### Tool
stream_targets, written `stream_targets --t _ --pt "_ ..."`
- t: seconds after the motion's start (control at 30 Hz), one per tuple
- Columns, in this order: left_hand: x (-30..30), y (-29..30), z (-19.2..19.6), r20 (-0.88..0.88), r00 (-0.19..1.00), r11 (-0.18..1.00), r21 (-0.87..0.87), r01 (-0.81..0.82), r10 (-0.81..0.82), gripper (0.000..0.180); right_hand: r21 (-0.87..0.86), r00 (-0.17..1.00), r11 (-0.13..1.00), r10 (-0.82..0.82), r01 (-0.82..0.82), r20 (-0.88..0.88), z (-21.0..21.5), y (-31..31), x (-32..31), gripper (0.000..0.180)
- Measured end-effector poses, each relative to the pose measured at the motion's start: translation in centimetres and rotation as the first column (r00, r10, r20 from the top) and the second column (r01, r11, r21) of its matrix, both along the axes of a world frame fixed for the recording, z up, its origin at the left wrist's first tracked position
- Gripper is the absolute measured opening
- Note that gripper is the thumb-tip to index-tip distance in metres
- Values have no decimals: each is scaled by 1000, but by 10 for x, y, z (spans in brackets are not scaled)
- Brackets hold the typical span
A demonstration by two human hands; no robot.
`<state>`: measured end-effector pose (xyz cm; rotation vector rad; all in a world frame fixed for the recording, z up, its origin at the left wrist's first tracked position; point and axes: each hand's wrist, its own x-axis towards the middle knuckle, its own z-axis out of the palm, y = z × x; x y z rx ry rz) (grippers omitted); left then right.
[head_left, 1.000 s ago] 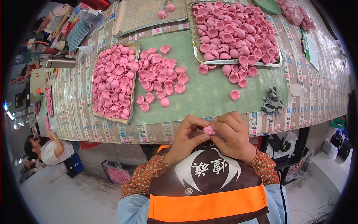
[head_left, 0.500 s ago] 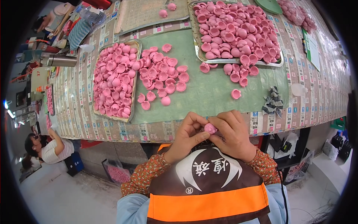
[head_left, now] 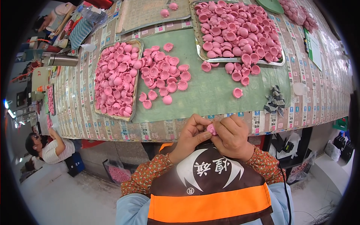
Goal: The recorder is assembling small pink plastic bowl-shaped components by applying glue from a bottle and joining them together.
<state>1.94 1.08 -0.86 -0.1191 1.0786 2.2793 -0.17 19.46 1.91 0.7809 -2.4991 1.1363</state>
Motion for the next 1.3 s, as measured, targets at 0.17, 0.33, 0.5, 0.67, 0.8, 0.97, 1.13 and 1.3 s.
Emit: stream_targets --t 0.17,0.33,0.5,0.67,0.8,0.97,1.13,1.3 --pt "2 -1 -2 33 999 1000 -8 -18 19 27 8 999 1000 -22 22 -41 -3 -3 0 22" --pt "2 -1 -4 44 999 1000 -4 -21 21 26 -3 999 1000 -26 26 -44 -4 -4 0 22" --pt "2 0 -3 53 998 1000 1 -27 27 26 -16 999 1000 -25 24 -48 -3 -4 0 23" --pt "2 0 -4 58 998 1000 3 -29 29 27 -17 998 999 -38 37 -47 -3 -5 0 23" --pt "2 0 -4 74 997 999 7 -35 35 27 -14 998 999 -35 34 -51 -4 -5 1 23" --pt "2 0 -5 53 998 999 5 -36 35 27 -13 998 999 -46 45 -49 -5 -5 1 23" --pt "2 0 -4 73 996 999 5 -44 43 26 -20 997 998 -54 53 -60 -4 -7 0 23" --pt "1 1 -4 62 997 999 -4 -41 41 26 -12 996 998 -65 64 -66 -4 -6 0 24"
